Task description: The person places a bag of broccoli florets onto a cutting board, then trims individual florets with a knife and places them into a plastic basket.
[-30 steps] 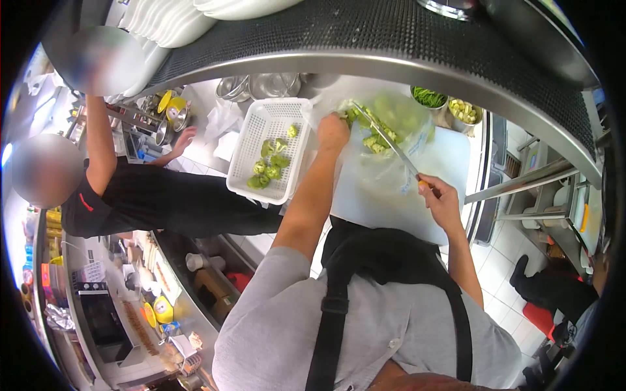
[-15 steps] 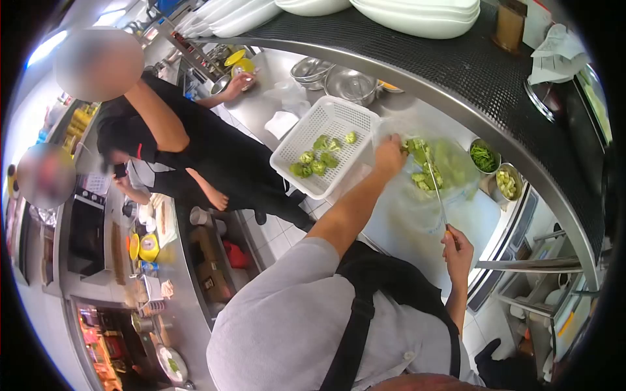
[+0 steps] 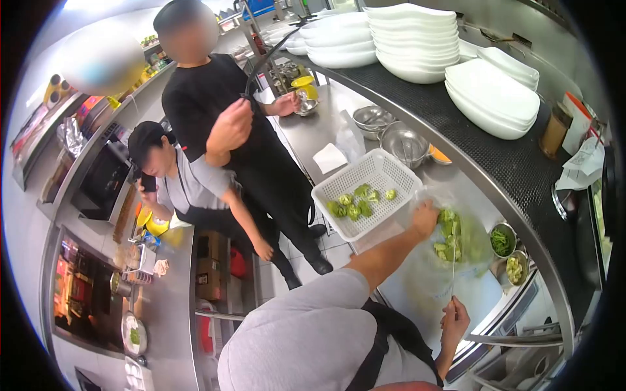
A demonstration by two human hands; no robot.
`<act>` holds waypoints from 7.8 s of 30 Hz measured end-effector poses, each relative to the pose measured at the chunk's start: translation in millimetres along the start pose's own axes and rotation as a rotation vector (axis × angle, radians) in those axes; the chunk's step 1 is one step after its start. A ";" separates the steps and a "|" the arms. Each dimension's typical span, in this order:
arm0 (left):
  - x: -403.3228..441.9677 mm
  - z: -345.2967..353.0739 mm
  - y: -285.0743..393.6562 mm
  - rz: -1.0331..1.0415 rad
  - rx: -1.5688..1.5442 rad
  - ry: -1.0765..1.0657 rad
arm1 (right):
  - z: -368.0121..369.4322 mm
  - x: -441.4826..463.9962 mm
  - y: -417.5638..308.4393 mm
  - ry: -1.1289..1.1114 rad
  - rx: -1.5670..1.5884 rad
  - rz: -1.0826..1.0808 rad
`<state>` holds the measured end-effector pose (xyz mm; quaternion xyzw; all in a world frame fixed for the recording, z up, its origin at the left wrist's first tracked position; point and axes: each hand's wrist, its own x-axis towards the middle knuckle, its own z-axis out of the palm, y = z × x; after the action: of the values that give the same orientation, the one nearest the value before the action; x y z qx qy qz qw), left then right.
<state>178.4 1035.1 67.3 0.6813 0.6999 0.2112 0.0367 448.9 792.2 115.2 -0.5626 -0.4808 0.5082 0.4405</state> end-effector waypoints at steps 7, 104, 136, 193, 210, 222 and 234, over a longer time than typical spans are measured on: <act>-2.9 1.5 1.7 -0.044 -0.057 0.011 | 3.1 0.4 -3.3 -0.001 0.013 0.011; -40.5 -30.9 -59.4 -0.446 -2.000 -0.828 | 24.6 -7.0 -5.2 0.093 -0.151 -0.229; -89.9 -65.6 20.4 -0.293 -1.414 -0.206 | 20.9 -5.2 -26.1 -0.019 -0.138 -0.008; -64.5 -18.6 2.0 0.237 -0.715 -0.288 | -16.3 -37.2 -64.7 0.163 -0.134 0.018; -74.7 -76.4 14.7 -0.298 -1.575 -0.361 | -6.0 -34.1 -40.7 0.104 0.010 0.041; -86.2 -70.6 19.2 -0.272 -1.512 -0.243 | -5.0 -36.6 -53.4 0.017 -0.102 0.067; -86.0 -79.6 24.9 -0.447 -1.464 -0.210 | -4.4 -33.1 -34.9 0.045 -0.131 -0.047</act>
<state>180.7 931.8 127.9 0.3423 0.4957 0.5421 0.5858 449.3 764.7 154.8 -0.5900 -0.5160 0.4526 0.4252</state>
